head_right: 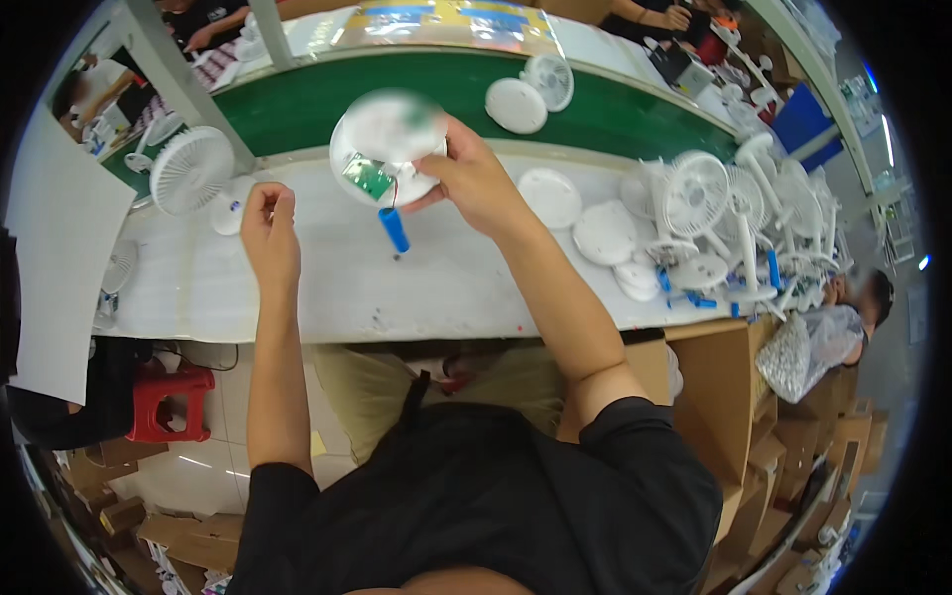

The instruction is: Assembling components of small portable fans at a workstation.

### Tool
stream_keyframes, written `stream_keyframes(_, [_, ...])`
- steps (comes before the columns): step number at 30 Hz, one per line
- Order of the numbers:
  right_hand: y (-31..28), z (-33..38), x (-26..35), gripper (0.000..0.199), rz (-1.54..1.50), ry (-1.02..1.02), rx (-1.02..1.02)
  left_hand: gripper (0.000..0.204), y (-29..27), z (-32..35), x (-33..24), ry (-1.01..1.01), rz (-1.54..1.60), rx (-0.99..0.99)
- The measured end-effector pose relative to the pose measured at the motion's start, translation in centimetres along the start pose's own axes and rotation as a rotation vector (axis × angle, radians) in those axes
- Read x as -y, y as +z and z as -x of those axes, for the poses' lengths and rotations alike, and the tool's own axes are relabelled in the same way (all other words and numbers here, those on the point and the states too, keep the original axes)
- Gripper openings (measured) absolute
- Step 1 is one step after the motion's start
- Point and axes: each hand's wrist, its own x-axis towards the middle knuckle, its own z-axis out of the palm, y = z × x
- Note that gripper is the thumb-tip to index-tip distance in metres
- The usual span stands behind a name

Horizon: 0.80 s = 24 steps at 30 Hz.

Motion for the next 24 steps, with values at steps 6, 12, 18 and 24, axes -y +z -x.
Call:
stream_keyframes(6, [0.6,11.1,-0.4,0.052,-0.055,-0.048,-0.016,0.019,2.5,9.9,-11.7,0.303,-0.037,0.131])
stream_keyframes(12, [2.7,14.8,-1.1,0.054,0.001,-0.127,-0.103,0.024,3.1,12.6,-13.0,0.266,-0.19,0.175])
stream_keyframes(18, [2.1,15.5,-1.9,0.057,0.03,-0.15,-0.099,0.026,4.7,12.5,-12.1,0.376,-0.196,0.125])
stream_keyframes(24, [2.3,16.1,-1.4,0.061,0.166,-0.09,-0.052,0.019,5.2,12.9,-11.0,0.421,-0.161,0.063])
